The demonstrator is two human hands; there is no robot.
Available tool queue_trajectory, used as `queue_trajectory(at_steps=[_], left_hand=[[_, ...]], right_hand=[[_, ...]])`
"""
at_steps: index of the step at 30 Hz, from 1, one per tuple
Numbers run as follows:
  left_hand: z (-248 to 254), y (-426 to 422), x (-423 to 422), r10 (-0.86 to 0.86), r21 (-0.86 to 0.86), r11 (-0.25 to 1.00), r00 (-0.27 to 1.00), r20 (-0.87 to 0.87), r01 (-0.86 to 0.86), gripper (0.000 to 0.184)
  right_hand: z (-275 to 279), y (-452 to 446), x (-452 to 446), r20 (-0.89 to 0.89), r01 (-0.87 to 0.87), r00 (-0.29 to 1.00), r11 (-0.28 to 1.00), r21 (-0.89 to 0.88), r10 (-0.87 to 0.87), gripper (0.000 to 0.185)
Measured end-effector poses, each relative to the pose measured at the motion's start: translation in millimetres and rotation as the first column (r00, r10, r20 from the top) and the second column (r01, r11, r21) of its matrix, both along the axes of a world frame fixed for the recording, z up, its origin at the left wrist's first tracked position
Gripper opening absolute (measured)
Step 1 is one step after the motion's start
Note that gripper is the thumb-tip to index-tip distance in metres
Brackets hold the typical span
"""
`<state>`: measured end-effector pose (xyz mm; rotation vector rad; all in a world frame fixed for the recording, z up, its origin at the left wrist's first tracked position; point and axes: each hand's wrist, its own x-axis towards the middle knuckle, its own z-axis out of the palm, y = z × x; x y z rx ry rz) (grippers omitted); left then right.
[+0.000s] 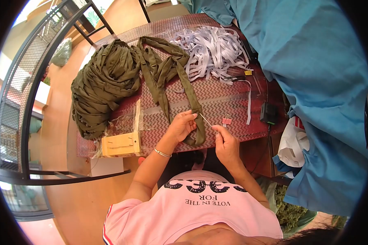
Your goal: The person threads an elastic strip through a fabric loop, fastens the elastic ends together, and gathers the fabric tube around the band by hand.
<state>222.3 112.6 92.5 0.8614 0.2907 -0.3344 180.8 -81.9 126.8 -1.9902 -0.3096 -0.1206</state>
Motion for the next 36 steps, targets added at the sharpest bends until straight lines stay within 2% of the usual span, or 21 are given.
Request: queue_trajectory(at_steps=[4, 7, 11, 13, 14, 16, 20, 23, 29, 36], left_hand=[[-4, 5, -2, 0.009, -0.003, 1.0, 1.0, 0.015, -0.009, 0.013], [-5, 5, -4, 0.006, 0.01, 1.0, 1.0, 0.02, -0.006, 0.012], [3, 0, -7, -0.035, 0.017, 0.999, 0.999, 0.004, 0.035, 0.01], [-9, -3, -9, -0.099, 0.107, 0.989, 0.995, -0.006, 0.099, 0.009], [-14, -4, -10, -0.129, 0.152, 0.98, 0.991, -0.013, 0.13, 0.008], [-21, -3, -10, -0.143, 0.086, 0.986, 0.989, 0.019, 0.141, 0.011], [-18, 2, -10, -0.074, 0.084, 0.994, 0.997, 0.019, 0.072, 0.016], [-19, 5, -11, -0.053, 0.193, 0.98, 0.998, 0.028, 0.046, 0.021], [-16, -1, -14, -0.024, 0.235, 0.972, 0.999, 0.035, 0.015, 0.023], [-21, -3, -13, -0.091, 0.401, 0.914, 0.995, 0.046, 0.065, 0.022]], right_hand=[[-4, 0, -2, 0.02, -0.057, 0.998, 0.998, -0.035, 0.058, 0.02], [0, 3, -4, -0.004, -0.031, 1.0, 0.999, -0.037, 0.031, 0.021], [2, 6, -2, -0.041, -0.027, 0.999, 0.998, 0.053, 0.029, 0.021], [4, 11, -2, -0.092, 0.0, 0.996, 0.996, 0.089, 0.009, 0.021], [2, 12, -1, -0.047, -0.013, 0.999, 0.996, 0.088, 0.017, 0.021], [-5, 15, 1, 0.041, -0.04, 0.999, 0.995, 0.087, 0.037, 0.022], [4, 8, -5, 0.029, -0.034, 0.999, 0.999, 0.016, 0.033, 0.021], [5, 1, -10, 0.029, -0.032, 0.999, 0.999, -0.037, 0.033, 0.021], [11, -6, -16, 0.014, -0.039, 0.999, 0.994, -0.098, 0.041, 0.021], [8, -4, -16, 0.064, -0.002, 0.998, 0.989, -0.151, 0.012, 0.022]])
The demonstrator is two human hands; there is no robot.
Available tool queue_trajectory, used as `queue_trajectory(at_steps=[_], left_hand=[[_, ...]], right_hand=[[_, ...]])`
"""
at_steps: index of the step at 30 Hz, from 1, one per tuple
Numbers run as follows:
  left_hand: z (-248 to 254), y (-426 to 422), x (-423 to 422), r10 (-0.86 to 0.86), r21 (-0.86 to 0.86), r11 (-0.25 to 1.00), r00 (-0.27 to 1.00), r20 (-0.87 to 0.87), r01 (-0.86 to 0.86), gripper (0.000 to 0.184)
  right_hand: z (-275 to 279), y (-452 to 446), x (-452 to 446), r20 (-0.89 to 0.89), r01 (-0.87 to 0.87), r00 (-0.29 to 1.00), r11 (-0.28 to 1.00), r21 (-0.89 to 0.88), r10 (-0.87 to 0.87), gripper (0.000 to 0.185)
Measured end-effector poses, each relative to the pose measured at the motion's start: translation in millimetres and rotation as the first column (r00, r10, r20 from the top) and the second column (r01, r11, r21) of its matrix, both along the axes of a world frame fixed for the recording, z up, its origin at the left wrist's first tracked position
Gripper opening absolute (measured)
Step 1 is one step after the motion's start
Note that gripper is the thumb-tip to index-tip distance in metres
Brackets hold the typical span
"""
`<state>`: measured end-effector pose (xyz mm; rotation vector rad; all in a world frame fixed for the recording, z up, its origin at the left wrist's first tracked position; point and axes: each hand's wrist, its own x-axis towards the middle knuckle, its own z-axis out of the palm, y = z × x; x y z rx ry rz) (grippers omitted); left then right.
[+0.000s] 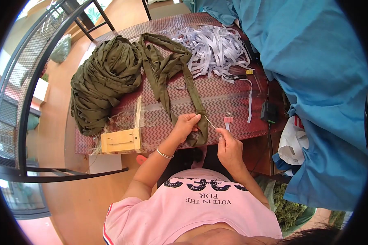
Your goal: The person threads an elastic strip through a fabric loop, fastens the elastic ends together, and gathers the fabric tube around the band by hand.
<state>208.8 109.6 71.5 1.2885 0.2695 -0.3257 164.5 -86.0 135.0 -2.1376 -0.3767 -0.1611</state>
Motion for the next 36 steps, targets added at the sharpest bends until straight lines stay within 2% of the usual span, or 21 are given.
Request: queue_trajectory(at_steps=[2, 5, 7, 10, 14, 17, 20, 23, 26, 29, 30, 32, 33, 35, 36], left_hand=[[-1, -1, -1, -0.036, 0.09, 0.995, 0.999, 0.037, 0.032, 0.02], [8, -5, -3, 0.025, 0.061, 0.998, 0.999, 0.024, -0.027, 0.019], [5, -4, -4, 0.012, 0.126, 0.992, 0.995, 0.098, -0.024, 0.017], [-7, -2, -6, -0.063, 0.258, 0.966, 0.973, 0.22, 0.004, 0.016], [-6, -4, -8, -0.128, 0.327, 0.945, 0.953, 0.276, 0.032, 0.016], [5, -4, -8, -0.058, 0.201, 0.98, 0.976, 0.211, 0.015, 0.017], [8, 1, -6, 0.066, 0.114, 0.99, 0.982, 0.179, -0.087, 0.018], [17, 1, -10, -0.079, 0.092, 0.994, 0.967, 0.243, 0.058, 0.018], [8, -6, -15, -0.206, 0.205, 0.966, 0.943, 0.261, 0.155, 0.021], [9, -10, -22, -0.334, 0.265, 0.927, 0.907, 0.257, 0.266, 0.022], [12, -12, -24, -0.438, 0.2, 0.895, 0.871, 0.223, 0.399, 0.023], [21, -21, -31, -0.491, 0.316, 0.864, 0.792, 0.362, 0.391, 0.024], [25, -24, -33, -0.512, 0.372, 0.851, 0.747, 0.425, 0.371, 0.024], [30, -23, -34, -0.602, 0.466, 0.782, 0.695, 0.394, 0.414, 0.022], [33, -23, -34, -0.642, 0.513, 0.743, 0.675, 0.364, 0.43, 0.021]], right_hand=[[-2, 3, 1, 0.016, 0.002, 1.0, 1.0, 0.01, -0.002, 0.022], [-1, 6, 2, 0.023, -0.009, 1.0, 1.0, 0.014, 0.008, 0.022], [1, 5, 2, 0.035, -0.005, 0.999, 1.0, -0.002, 0.005, 0.022], [4, 2, 2, -0.054, -0.044, 0.998, 0.993, -0.11, 0.038, 0.024], [-2, 8, 3, -0.014, -0.016, 1.0, 1.0, -0.025, 0.016, 0.023], [-8, 12, 6, -0.004, -0.027, 1.0, 0.997, 0.078, 0.027, 0.023], [-4, 12, 0, -0.032, -0.059, 0.997, 0.988, 0.143, 0.064, 0.022], [-2, 15, 2, -0.011, -0.026, 1.0, 0.986, 0.168, 0.028, 0.022], [-8, 17, 6, 0.022, -0.002, 1.0, 0.99, 0.139, -0.001, 0.021], [-17, 19, 10, 0.054, 0.022, 0.998, 0.981, 0.192, -0.033, 0.021], [-16, 19, 11, 0.097, 0.025, 0.994, 0.983, 0.183, -0.044, 0.021], [-12, 22, 16, 0.186, 0.025, 0.981, 0.987, 0.162, -0.056, 0.022], [-14, 22, 19, 0.186, 0.002, 0.982, 0.985, 0.173, -0.034, 0.022], [-22, 21, 25, 0.177, -0.056, 0.984, 0.979, 0.195, 0.021, 0.024], [-26, 20, 25, 0.034, -0.072, 0.997, 0.956, 0.284, 0.066, 0.024]])
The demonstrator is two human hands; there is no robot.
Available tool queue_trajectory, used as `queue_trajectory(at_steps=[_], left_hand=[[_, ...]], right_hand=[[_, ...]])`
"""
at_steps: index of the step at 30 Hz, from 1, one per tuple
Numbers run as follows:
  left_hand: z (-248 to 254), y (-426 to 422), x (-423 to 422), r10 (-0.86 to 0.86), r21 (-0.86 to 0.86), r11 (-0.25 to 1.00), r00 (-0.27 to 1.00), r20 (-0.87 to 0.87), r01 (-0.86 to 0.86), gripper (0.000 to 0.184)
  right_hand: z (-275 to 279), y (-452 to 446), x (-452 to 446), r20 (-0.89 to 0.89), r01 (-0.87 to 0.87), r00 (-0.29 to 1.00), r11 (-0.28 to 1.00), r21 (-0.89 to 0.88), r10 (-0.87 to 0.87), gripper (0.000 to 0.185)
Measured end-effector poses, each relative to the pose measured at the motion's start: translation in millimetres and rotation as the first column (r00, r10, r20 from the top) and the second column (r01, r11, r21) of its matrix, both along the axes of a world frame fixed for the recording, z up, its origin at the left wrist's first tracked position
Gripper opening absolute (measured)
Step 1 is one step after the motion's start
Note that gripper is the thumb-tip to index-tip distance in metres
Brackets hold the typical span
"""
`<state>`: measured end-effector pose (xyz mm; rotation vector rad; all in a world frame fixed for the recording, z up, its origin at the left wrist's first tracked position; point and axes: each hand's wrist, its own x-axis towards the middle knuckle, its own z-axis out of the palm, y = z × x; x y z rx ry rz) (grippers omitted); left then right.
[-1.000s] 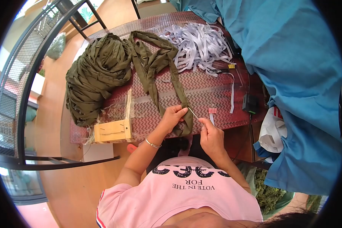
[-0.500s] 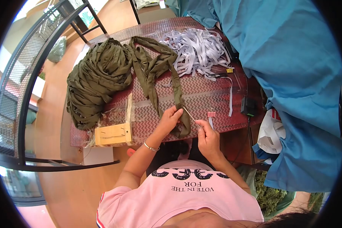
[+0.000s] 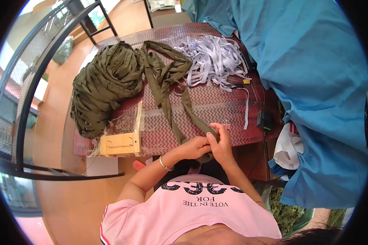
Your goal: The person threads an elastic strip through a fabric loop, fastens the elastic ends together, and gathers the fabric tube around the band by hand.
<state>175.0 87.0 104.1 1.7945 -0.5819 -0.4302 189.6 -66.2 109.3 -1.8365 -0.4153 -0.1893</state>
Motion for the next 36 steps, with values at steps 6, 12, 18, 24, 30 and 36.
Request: queue_trajectory(at_steps=[6, 12, 18, 24, 30, 36], left_hand=[[91, 3, -23, 0.094, 0.067, 0.988, 0.883, 0.459, -0.14, 0.011], [190, -5, -57, 0.226, -0.411, 0.872, 0.528, 0.819, 0.265, 0.016], [193, 23, -58, 0.165, -0.458, 0.8, 0.592, 0.789, 0.387, 0.022], [167, 5, -63, -0.144, -0.818, 0.499, 0.958, 0.247, 0.286, 0.025], [170, -10, -54, -0.516, -0.912, 0.166, 0.821, 0.243, 0.374, 0.021], [167, -19, -50, -0.612, -0.976, 0.008, 0.773, 0.167, 0.218, 0.015]], right_hand=[[-8, -16, -1, -0.328, -0.074, 0.929, 0.953, 0.293, 0.172, 0.026], [10, -3, -11, -0.231, -0.087, 0.965, 0.98, 0.178, 0.127, 0.024], [7, -10, -13, -0.199, -0.048, 0.977, 0.99, 0.131, 0.073, 0.023], [14, -6, -13, -0.185, -0.088, 0.976, 0.984, 0.156, 0.116, 0.022], [16, -3, -14, -0.188, -0.091, 0.975, 0.984, 0.151, 0.119, 0.021], [17, -2, -16, -0.228, -0.071, 0.967, 0.977, 0.2, 0.117, 0.022]])
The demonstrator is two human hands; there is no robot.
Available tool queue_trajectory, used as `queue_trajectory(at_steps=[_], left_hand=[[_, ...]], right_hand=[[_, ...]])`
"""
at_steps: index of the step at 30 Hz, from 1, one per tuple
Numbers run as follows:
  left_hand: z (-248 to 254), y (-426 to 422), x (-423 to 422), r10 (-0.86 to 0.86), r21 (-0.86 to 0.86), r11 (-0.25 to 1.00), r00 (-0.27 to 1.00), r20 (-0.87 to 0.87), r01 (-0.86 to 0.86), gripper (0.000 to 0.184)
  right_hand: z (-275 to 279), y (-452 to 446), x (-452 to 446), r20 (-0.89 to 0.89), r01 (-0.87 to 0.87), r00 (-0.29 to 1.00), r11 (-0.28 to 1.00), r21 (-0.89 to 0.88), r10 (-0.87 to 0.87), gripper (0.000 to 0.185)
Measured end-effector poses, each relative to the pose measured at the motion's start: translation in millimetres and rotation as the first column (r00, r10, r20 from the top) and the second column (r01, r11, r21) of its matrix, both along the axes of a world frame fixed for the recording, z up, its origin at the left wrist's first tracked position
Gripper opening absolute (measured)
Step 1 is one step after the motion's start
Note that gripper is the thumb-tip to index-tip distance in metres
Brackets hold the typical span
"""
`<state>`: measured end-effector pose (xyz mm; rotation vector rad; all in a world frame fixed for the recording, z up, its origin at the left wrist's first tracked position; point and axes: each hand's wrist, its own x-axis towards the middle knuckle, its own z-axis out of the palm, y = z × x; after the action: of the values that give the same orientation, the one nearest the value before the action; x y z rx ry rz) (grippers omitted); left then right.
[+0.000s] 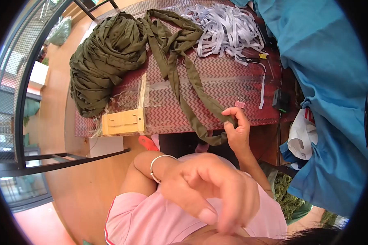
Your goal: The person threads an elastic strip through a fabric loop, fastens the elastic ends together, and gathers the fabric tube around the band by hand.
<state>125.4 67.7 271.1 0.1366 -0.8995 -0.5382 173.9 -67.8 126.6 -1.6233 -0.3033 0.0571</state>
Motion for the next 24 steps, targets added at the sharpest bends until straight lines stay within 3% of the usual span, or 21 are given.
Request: queue_trajectory(at_steps=[3, 5, 6, 7, 10, 14, 18, 21, 22, 24], left_hand=[[-9, 19, 7, 0.185, 0.064, 0.981, 0.983, -0.017, -0.184, 0.014], [-31, 34, 11, 0.474, 0.408, 0.83, 0.866, -0.157, -0.381, 0.013], [-58, 38, 20, 0.654, 0.608, 0.653, 0.741, -0.153, -0.451, 0.01], [-86, 43, 30, 0.806, 0.773, 0.431, 0.584, -0.098, -0.465, 0.008], [-139, 44, 49, 0.888, 0.9, 0.322, 0.424, -0.179, -0.293, 0.012], [-172, 34, 62, 0.847, 0.884, 0.359, 0.503, -0.173, -0.301, 0.015], [-187, 14, 51, 0.743, 0.955, 0.233, 0.668, -0.051, -0.186, 0.011], [-178, 15, 50, 0.657, 0.962, 0.259, 0.746, -0.109, -0.087, 0.012], [-157, 11, 48, 0.756, 0.948, 0.291, 0.638, -0.145, -0.131, 0.013], [-169, 27, 61, 0.795, 0.866, 0.438, 0.554, -0.247, -0.241, 0.014]], right_hand=[[0, -3, 1, -0.016, 0.054, 0.998, 0.998, 0.01, -0.054, 0.022], [-3, -7, 2, 0.036, 0.094, 0.995, 0.996, 0.008, -0.094, 0.022], [-1, -9, 3, 0.094, 0.115, 0.989, 0.993, 0.009, -0.115, 0.022], [1, -9, 4, 0.151, 0.135, 0.979, 0.991, 0.012, -0.136, 0.021], [2, -7, 3, 0.191, 0.147, 0.971, 0.989, 0.014, -0.147, 0.022], [-2, 11, -5, 0.176, 0.086, 0.981, 0.996, -0.011, -0.083, 0.023], [-7, 17, 7, 0.31, 0.262, 0.92, 0.965, -0.029, -0.24, 0.018], [-11, 5, 8, 0.318, 0.176, 0.937, 0.981, -0.085, -0.14, 0.015], [-10, 4, 6, 0.323, 0.197, 0.932, 0.978, -0.067, -0.166, 0.014], [-7, 0, 2, 0.307, 0.16, 0.943, 0.983, -0.091, -0.126, 0.015]])
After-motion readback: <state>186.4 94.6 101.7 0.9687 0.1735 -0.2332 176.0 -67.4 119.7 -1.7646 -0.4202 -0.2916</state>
